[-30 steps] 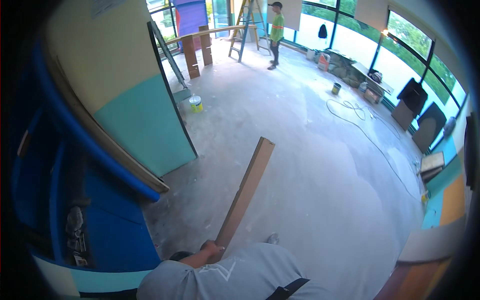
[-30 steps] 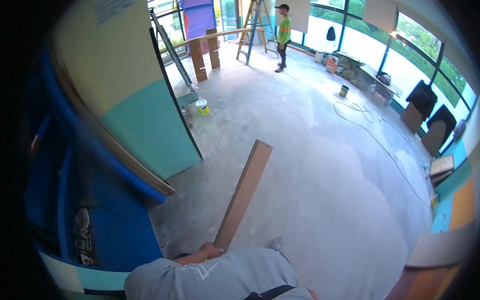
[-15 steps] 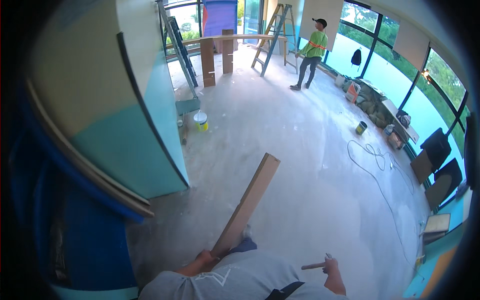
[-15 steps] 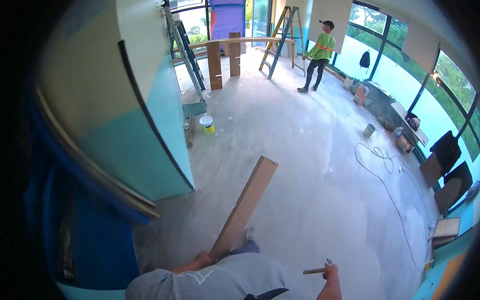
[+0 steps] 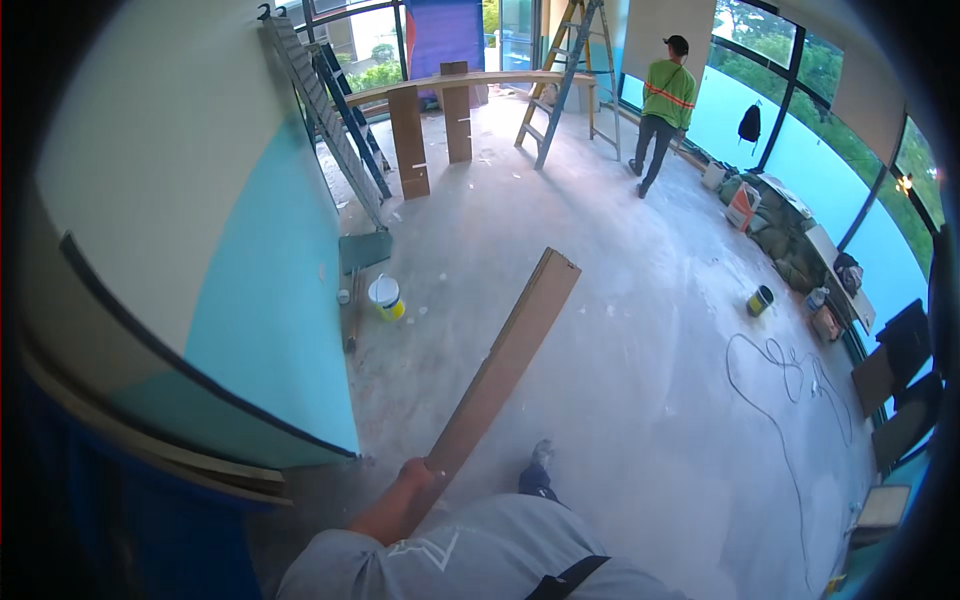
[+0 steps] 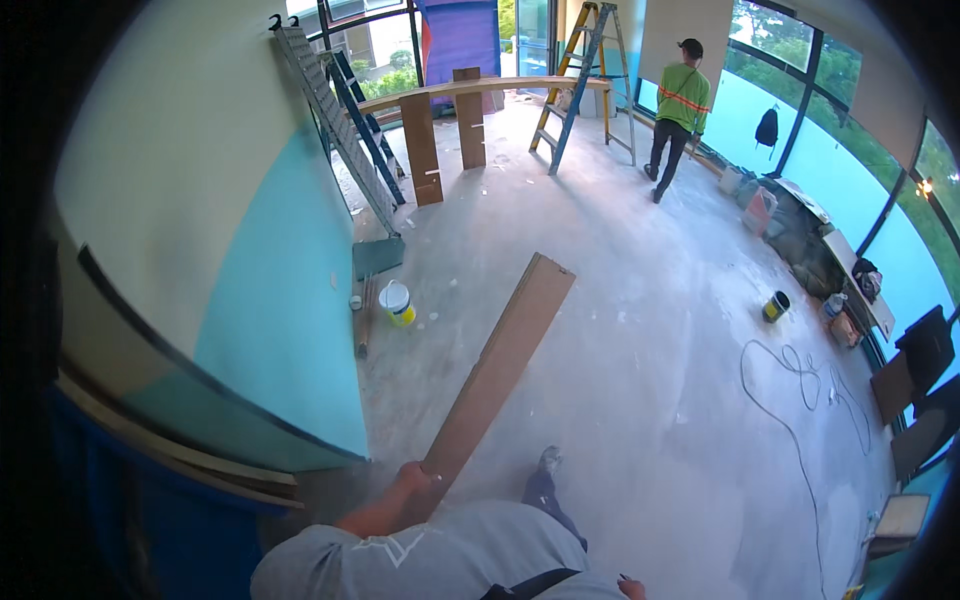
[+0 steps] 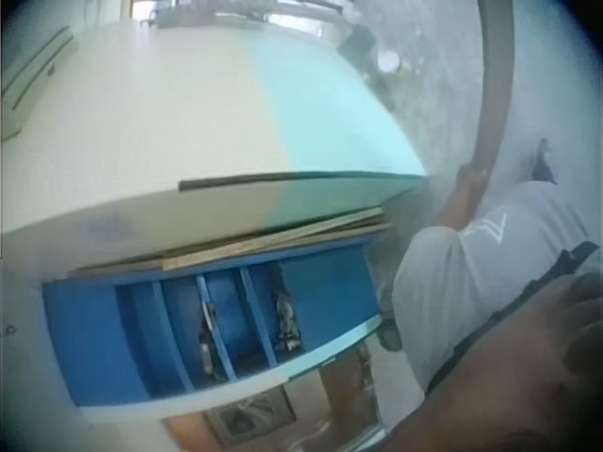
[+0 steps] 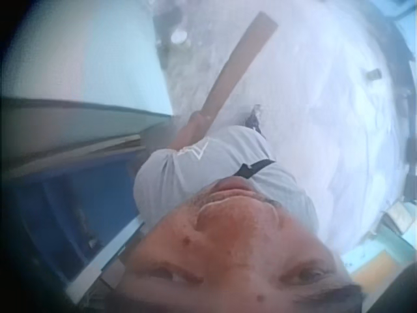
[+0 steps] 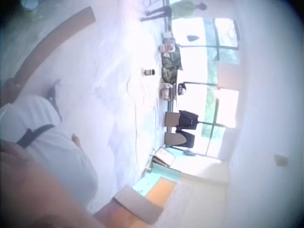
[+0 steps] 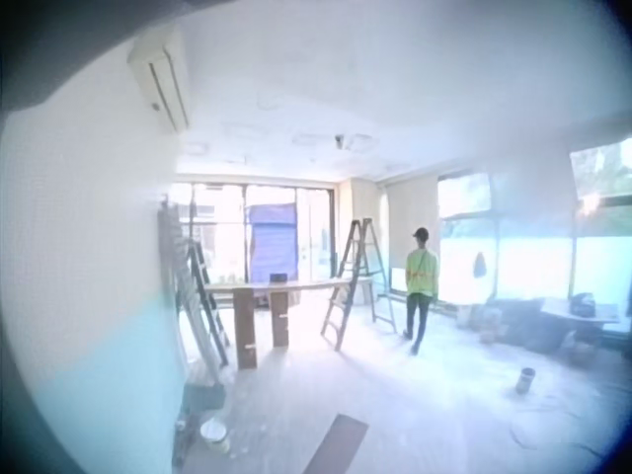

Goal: The person carries a wooden board into the room and hammers nails into the wood pieces using a hammer.

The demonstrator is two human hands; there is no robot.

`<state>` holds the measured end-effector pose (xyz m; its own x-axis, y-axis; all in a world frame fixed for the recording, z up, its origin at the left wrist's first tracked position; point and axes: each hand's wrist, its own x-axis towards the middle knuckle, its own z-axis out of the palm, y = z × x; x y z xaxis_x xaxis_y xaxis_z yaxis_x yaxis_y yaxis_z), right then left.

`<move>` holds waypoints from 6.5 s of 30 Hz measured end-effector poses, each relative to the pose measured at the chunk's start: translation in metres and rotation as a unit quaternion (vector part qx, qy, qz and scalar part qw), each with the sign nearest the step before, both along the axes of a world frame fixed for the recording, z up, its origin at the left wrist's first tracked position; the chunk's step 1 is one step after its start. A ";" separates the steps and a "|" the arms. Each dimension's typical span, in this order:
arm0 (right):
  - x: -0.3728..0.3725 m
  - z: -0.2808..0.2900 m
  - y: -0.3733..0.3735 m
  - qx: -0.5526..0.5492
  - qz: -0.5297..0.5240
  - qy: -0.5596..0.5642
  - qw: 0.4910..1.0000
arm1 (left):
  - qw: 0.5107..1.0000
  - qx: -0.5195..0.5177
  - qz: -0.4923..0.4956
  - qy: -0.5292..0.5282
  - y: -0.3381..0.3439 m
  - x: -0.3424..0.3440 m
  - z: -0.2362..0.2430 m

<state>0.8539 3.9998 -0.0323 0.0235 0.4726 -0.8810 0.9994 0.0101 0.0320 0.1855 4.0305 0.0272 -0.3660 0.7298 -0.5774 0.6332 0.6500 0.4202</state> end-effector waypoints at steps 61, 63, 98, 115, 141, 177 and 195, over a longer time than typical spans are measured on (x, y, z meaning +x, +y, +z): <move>-0.846 0.431 1.975 0.238 0.096 0.733 0.630 | 0.870 0.478 -0.095 -0.072 1.983 -0.374 0.217; -0.861 0.427 2.014 0.237 0.124 0.729 0.629 | 0.873 0.478 -0.078 -0.060 2.009 -0.392 0.213; -1.278 0.238 2.428 0.406 -0.013 0.690 0.599 | 0.961 0.208 0.181 -0.024 2.037 -0.754 0.102; -1.299 0.224 2.442 0.405 0.139 0.658 0.619 | 0.981 0.151 0.071 -0.099 2.121 -0.799 0.158; -1.358 0.527 2.397 0.484 0.441 0.376 0.656 | 0.983 0.171 0.021 -0.059 2.134 -0.808 0.167; -1.348 0.531 2.412 0.424 0.454 0.377 0.687 | 0.979 0.192 -0.063 -0.038 2.123 -0.814 0.163; -1.353 0.524 2.408 0.431 0.426 0.421 0.675 | 0.976 0.159 0.040 -0.146 2.138 -0.817 0.170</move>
